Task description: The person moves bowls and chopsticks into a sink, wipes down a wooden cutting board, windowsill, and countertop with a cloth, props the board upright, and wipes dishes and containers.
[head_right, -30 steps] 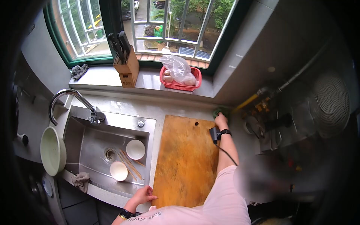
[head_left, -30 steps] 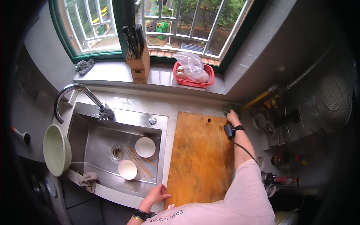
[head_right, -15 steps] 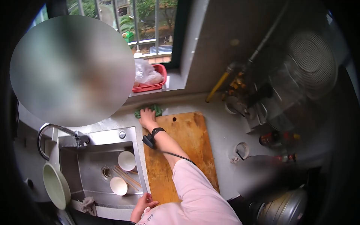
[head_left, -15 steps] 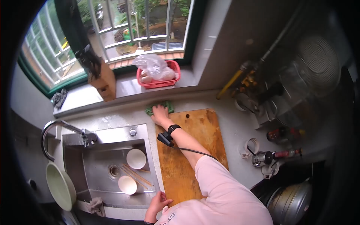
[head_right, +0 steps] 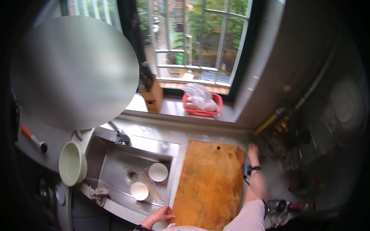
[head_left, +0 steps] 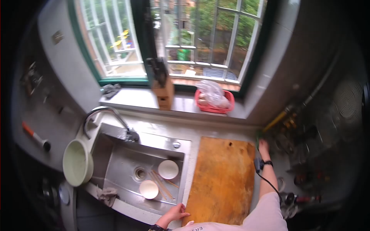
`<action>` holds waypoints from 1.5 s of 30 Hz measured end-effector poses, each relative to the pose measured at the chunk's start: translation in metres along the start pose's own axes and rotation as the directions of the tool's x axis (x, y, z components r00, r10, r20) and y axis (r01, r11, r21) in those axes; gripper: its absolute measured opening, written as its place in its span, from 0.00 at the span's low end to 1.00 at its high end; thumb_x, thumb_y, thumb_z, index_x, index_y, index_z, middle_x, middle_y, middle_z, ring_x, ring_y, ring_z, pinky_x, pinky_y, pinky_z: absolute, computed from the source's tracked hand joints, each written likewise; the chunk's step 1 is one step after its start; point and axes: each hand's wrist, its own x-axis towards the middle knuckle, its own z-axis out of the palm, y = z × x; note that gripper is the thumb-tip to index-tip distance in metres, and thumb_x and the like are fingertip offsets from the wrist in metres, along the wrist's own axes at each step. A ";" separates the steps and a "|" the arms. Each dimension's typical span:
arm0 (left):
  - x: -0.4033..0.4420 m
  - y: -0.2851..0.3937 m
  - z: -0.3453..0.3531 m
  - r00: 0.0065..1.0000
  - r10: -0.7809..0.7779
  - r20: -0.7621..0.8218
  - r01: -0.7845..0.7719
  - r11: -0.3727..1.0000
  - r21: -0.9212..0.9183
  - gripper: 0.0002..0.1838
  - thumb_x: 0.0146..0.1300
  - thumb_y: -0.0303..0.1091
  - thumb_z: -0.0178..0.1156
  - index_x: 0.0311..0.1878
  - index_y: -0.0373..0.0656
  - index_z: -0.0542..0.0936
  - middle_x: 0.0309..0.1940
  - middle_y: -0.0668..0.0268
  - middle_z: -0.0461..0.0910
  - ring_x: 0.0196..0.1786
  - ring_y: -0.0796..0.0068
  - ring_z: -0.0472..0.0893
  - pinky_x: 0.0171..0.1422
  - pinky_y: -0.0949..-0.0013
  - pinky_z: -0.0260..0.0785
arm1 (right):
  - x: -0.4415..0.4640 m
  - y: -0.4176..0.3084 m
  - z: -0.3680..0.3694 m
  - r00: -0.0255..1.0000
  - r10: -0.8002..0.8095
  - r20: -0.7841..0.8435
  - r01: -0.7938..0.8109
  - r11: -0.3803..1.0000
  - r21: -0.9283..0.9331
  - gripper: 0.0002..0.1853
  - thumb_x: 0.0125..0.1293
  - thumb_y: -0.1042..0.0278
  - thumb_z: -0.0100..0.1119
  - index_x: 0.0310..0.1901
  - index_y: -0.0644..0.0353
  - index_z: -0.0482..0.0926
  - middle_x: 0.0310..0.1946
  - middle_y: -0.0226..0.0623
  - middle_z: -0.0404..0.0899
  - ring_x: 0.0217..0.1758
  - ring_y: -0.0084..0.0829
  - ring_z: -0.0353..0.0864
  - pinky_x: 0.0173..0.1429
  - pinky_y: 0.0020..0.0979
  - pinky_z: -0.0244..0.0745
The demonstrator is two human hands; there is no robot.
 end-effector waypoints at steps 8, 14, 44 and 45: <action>0.001 0.001 -0.001 0.998 0.053 0.041 -0.055 0.997 0.062 0.27 0.48 0.52 0.68 0.40 0.40 0.70 0.26 0.63 0.77 0.29 0.69 0.77 0.33 0.67 0.68 | -0.058 0.030 -0.006 0.985 -0.132 0.114 0.141 0.986 -0.083 0.19 0.58 0.75 0.48 0.52 0.56 0.75 0.53 0.53 0.71 0.56 0.51 0.68 0.60 0.41 0.64; -0.002 0.001 0.000 0.978 0.207 0.007 -0.206 0.974 0.095 0.27 0.50 0.53 0.66 0.39 0.41 0.70 0.27 0.59 0.77 0.32 0.61 0.77 0.33 0.63 0.68 | -0.121 0.043 -0.024 0.999 -0.045 0.026 0.050 0.974 -0.221 0.21 0.48 0.75 0.58 0.48 0.60 0.78 0.46 0.48 0.76 0.51 0.48 0.73 0.58 0.41 0.66; 0.002 0.013 -0.019 0.979 0.147 0.143 -0.158 0.985 0.071 0.24 0.51 0.46 0.67 0.40 0.36 0.73 0.26 0.56 0.79 0.23 0.67 0.80 0.24 0.66 0.71 | -0.400 -0.110 -0.069 0.926 -0.291 0.242 0.351 0.899 -0.262 0.14 0.46 0.68 0.57 0.38 0.57 0.72 0.38 0.42 0.73 0.46 0.45 0.70 0.52 0.41 0.66; 0.000 0.015 -0.020 0.981 0.129 0.143 -0.139 0.989 0.058 0.24 0.50 0.44 0.68 0.40 0.35 0.72 0.26 0.56 0.79 0.23 0.68 0.80 0.24 0.66 0.72 | -0.415 -0.097 -0.077 0.929 -0.285 0.235 0.343 0.902 -0.263 0.14 0.46 0.68 0.57 0.38 0.56 0.72 0.38 0.42 0.74 0.46 0.45 0.70 0.51 0.41 0.67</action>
